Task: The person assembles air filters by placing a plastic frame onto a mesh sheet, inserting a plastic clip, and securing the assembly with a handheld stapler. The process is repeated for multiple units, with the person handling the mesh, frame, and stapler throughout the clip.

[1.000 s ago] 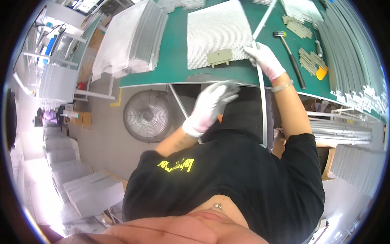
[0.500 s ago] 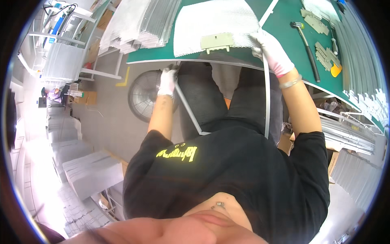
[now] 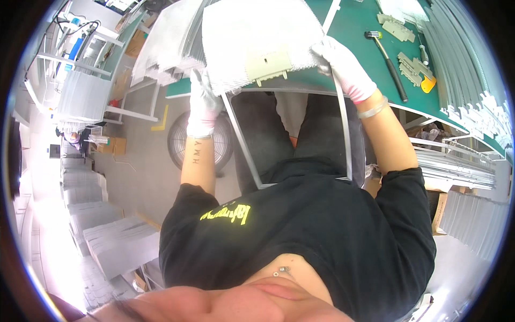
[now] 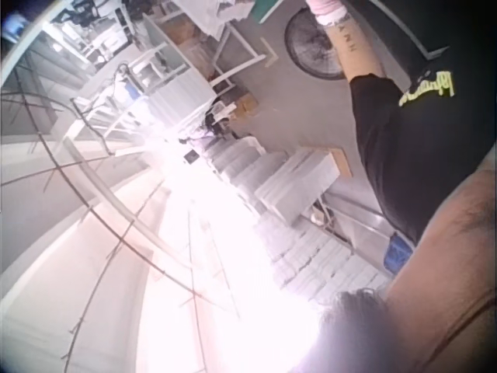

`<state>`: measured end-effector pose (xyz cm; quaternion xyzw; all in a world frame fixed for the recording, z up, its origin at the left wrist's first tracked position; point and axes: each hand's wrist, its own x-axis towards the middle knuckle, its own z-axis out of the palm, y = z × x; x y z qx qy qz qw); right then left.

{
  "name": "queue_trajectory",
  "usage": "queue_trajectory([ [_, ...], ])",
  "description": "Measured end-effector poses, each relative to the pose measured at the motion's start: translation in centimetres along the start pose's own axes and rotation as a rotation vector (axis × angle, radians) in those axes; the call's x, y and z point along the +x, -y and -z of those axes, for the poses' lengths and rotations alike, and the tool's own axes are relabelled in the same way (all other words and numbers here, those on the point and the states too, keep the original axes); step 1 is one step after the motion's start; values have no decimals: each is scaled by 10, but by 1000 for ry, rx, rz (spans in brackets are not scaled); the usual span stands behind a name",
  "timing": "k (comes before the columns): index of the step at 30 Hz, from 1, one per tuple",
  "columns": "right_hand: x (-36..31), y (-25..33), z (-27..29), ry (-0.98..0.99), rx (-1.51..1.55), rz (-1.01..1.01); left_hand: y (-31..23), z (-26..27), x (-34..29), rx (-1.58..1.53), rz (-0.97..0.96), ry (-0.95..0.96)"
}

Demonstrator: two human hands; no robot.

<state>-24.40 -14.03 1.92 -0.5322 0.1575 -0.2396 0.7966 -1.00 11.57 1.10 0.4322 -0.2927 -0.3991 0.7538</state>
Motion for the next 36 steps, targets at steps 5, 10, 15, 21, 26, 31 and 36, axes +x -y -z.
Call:
queue_trajectory([
  [5,-25,8,22,-77,-89,26,12,-33,24,145,-27,80],
  [10,-41,10,35,-142,-62,67,14,-56,30,353,-23,-93],
  [15,-50,23,25,-160,-131,87,6,-70,19,781,-320,-64],
  [21,-54,52,-6,-25,-152,99,-19,-73,-18,94,-214,-125],
  [26,-40,43,-31,-48,-136,163,-20,-55,-40,293,-366,-372],
  [31,-23,60,-45,61,-387,364,-45,-51,-27,320,-452,-330],
  [36,2,111,-65,-59,-353,623,-86,-73,25,56,-454,-287],
])
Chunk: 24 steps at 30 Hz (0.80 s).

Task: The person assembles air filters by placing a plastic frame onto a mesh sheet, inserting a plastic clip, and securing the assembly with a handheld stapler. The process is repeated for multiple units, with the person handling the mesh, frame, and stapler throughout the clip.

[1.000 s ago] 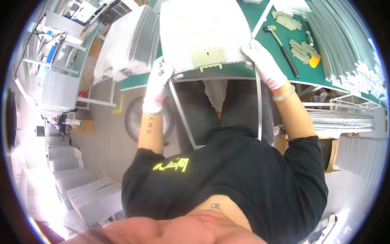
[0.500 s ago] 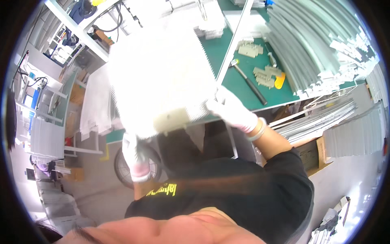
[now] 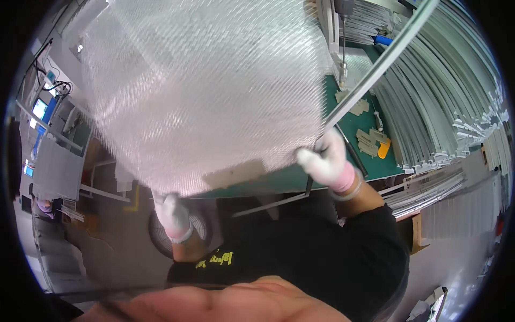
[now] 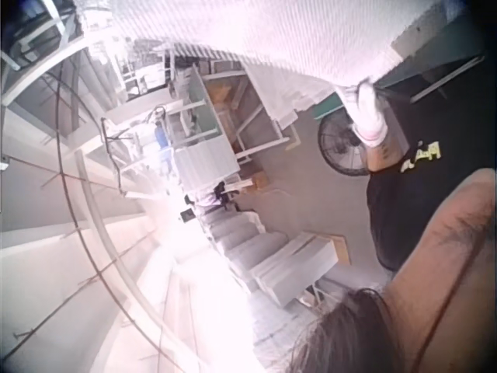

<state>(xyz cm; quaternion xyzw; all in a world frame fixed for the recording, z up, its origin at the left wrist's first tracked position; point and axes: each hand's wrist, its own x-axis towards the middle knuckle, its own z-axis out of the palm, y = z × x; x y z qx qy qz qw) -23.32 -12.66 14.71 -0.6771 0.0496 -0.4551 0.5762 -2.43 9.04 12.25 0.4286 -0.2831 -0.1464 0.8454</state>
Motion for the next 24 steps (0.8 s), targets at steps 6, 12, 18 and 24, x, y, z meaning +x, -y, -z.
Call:
queue_trajectory([
  [6,46,-11,25,-279,-154,182,32,-25,92,155,-212,351],
  [12,52,-44,34,-523,-173,269,48,-61,85,162,-168,299],
  [18,37,-57,59,-376,-244,140,58,-56,75,246,-230,230],
  [24,3,-121,68,-114,-236,-93,138,1,51,481,-121,324],
])
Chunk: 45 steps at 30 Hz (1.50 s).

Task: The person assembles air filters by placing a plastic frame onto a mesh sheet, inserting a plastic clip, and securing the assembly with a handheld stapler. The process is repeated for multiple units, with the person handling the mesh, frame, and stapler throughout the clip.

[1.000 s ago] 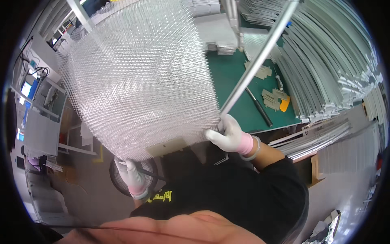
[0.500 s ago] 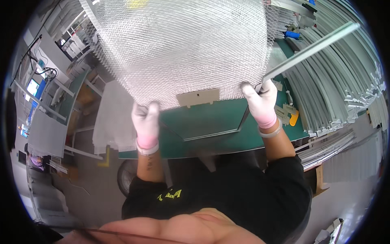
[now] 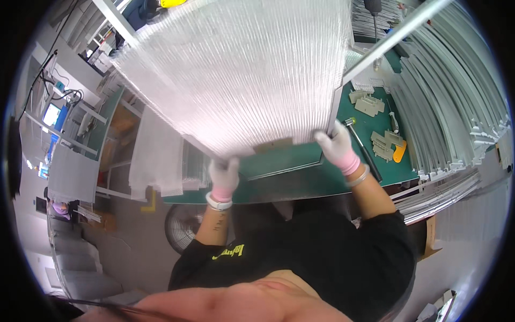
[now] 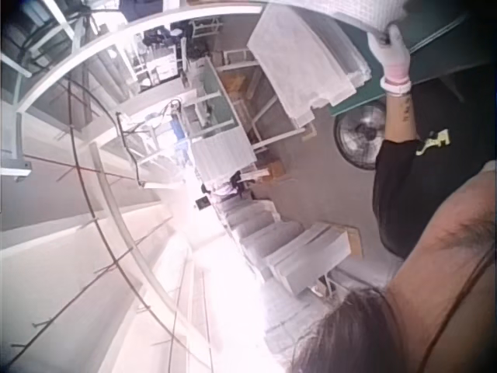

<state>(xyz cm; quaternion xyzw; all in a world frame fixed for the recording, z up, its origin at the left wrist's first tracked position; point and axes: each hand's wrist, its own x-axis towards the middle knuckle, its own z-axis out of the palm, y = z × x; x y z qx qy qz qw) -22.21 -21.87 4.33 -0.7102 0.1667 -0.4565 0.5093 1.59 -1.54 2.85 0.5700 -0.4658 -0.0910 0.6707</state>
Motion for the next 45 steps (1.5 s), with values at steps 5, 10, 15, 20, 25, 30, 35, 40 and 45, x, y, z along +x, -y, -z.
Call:
queue_trajectory([
  [5,-16,-17,12,156,69,-190,-3,10,-13,-6,125,136],
  [10,49,78,9,-123,279,50,-80,13,58,-200,-91,-87],
  [15,59,68,-4,-319,-56,181,-99,-9,71,-56,-185,-281],
  [20,51,73,4,-227,112,114,-89,-2,56,-127,-231,-277],
  [25,23,33,11,-15,215,-5,-58,-2,25,-86,-49,-162],
  [30,-5,-12,-2,-55,248,-105,-25,-9,0,-134,37,-152],
  [35,24,22,24,91,154,-127,-64,22,29,-111,163,73],
  [40,63,90,25,74,5,136,-98,21,53,72,-177,-131],
  [45,17,84,26,47,166,337,-81,13,32,-612,-524,390],
])
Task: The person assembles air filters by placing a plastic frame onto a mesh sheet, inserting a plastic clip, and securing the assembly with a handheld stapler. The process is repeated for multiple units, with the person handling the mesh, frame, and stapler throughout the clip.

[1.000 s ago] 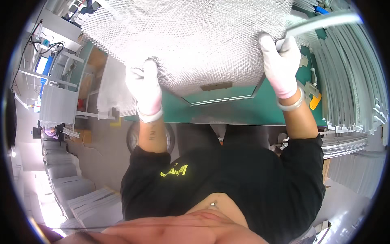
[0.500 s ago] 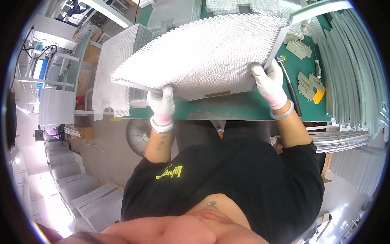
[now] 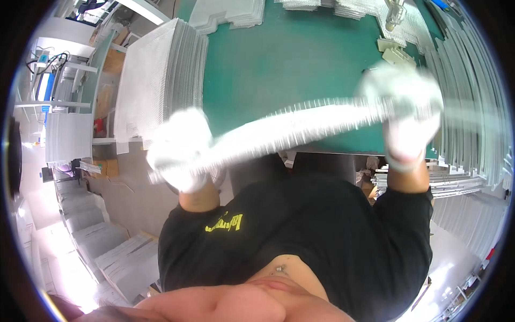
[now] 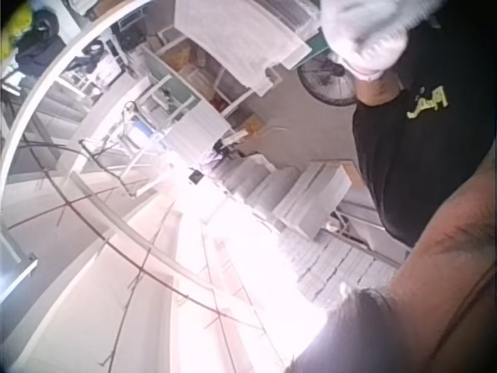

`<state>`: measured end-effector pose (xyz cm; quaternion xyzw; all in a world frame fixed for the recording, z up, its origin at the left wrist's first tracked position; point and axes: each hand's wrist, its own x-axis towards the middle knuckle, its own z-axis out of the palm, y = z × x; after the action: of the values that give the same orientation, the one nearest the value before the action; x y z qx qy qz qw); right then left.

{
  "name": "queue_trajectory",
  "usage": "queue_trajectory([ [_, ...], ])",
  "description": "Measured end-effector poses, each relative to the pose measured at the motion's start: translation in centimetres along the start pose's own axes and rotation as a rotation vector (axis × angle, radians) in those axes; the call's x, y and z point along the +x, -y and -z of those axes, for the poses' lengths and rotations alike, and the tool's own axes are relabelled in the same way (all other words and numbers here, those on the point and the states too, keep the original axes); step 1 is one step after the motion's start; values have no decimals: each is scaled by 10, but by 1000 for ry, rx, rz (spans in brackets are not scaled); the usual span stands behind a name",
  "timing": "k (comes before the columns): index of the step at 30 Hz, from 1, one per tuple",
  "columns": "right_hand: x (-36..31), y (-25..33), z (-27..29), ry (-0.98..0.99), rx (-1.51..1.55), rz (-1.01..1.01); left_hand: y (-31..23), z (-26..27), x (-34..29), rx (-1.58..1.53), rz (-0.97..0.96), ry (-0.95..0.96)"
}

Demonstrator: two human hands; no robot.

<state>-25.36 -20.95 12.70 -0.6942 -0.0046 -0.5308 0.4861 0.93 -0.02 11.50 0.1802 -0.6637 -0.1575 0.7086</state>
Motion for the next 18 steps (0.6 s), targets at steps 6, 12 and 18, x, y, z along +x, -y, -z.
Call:
queue_trajectory([
  [6,-49,22,18,484,151,440,-1,6,-44,318,672,758],
  [12,-66,32,13,483,166,355,36,16,-81,650,836,789],
  [18,-69,41,-3,285,104,337,33,25,-75,986,984,939],
])
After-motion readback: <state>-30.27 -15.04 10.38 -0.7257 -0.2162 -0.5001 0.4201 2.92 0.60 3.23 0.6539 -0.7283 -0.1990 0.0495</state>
